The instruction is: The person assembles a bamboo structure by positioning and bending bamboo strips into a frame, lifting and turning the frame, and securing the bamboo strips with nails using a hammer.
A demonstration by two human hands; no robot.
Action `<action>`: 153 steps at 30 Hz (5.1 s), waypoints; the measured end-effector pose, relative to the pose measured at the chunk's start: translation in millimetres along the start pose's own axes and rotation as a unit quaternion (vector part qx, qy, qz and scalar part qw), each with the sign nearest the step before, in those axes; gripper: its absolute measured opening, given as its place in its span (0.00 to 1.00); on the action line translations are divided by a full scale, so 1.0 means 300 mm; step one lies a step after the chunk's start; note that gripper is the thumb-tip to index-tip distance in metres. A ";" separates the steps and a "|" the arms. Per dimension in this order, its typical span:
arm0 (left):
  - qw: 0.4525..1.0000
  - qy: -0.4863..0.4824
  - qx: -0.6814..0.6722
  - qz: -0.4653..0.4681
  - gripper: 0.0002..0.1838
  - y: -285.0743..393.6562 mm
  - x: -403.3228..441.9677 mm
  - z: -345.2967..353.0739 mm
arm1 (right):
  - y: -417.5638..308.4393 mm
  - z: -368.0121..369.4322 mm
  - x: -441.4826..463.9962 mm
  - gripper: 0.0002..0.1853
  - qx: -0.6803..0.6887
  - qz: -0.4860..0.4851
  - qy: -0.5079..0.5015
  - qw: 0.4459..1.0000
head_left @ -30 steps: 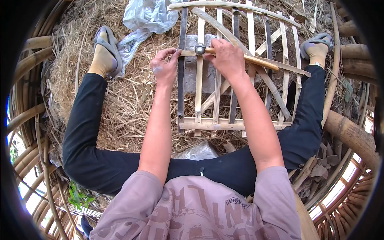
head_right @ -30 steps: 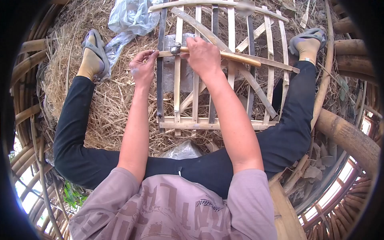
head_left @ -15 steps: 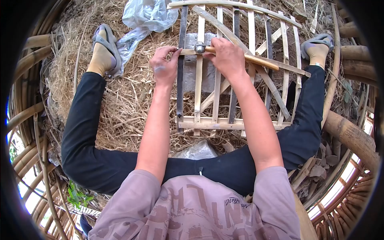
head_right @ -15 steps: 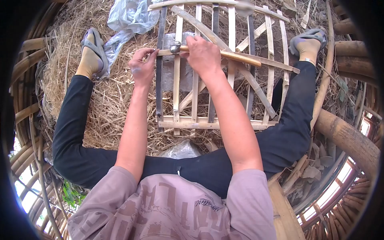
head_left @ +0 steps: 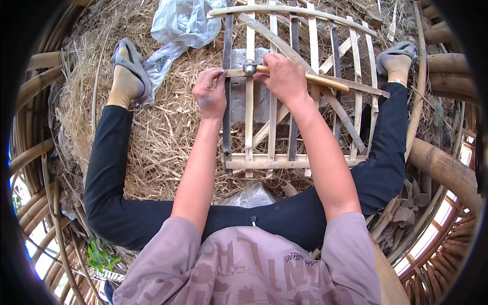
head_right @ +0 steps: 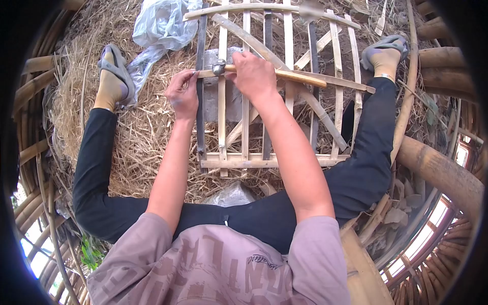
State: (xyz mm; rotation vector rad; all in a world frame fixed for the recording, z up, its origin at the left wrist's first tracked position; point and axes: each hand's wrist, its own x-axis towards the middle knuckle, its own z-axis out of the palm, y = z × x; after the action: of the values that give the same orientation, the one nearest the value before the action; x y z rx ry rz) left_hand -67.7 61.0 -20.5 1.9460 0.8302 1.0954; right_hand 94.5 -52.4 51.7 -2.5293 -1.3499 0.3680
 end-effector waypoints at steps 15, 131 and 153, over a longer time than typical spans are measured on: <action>1.000 0.005 -0.017 -0.017 0.05 -0.009 -0.002 0.003 | 0.002 0.001 0.008 0.21 -0.008 -0.006 -0.011 1.000; 1.000 0.028 0.006 -0.010 0.05 -0.046 -0.045 0.012 | -0.181 -0.051 -0.175 0.22 0.072 -0.090 0.014 0.993; 0.999 0.040 -0.013 -0.010 0.05 -0.037 -0.041 0.009 | -0.204 -0.037 -0.199 0.22 0.063 -0.090 0.011 0.994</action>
State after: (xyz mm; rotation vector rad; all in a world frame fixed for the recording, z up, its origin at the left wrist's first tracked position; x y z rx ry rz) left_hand -72.4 56.0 -35.8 1.8790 0.8736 1.1738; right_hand 18.7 -70.2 88.9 -2.2815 -1.4830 0.3751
